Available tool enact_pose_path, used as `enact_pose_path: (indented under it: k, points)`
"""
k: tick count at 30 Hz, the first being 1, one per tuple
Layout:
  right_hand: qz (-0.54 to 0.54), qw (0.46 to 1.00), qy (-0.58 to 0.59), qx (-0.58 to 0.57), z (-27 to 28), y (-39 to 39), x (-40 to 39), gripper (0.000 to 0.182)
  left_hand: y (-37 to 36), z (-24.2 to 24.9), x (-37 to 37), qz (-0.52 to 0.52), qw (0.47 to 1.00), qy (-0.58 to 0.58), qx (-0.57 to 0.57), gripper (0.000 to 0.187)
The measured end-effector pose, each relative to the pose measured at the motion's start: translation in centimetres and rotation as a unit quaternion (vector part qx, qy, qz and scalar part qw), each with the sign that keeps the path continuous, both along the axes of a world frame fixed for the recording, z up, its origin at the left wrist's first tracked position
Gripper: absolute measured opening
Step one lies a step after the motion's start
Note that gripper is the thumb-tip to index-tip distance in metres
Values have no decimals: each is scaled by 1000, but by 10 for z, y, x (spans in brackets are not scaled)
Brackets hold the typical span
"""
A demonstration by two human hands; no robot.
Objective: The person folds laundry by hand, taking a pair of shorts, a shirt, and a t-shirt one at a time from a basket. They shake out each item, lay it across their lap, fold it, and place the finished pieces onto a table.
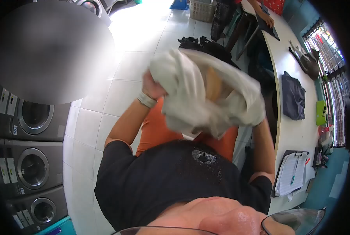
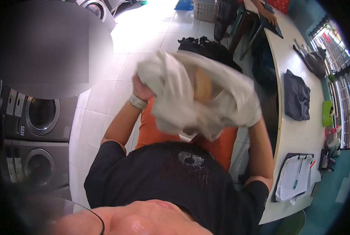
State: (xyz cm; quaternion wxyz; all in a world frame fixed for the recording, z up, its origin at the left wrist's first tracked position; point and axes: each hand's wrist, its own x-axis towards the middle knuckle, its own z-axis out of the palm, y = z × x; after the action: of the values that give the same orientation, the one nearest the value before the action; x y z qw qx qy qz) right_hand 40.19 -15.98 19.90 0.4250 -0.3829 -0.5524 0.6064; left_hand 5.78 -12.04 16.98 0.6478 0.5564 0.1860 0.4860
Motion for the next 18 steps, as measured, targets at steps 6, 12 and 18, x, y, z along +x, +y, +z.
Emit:
enact_pose_path:
  k: [6,12,18]
  points:
    - [-156,971,133,125,64,22,45,38,48,34,-68,28,976,-78,-201,39]
    - [-182,952,169,179,90,34,47,39,68,39,-112,118,964,-28,-237,41]
    - [-182,948,173,196,81,40,42,40,103,-36,-180,341,924,-63,-162,44]
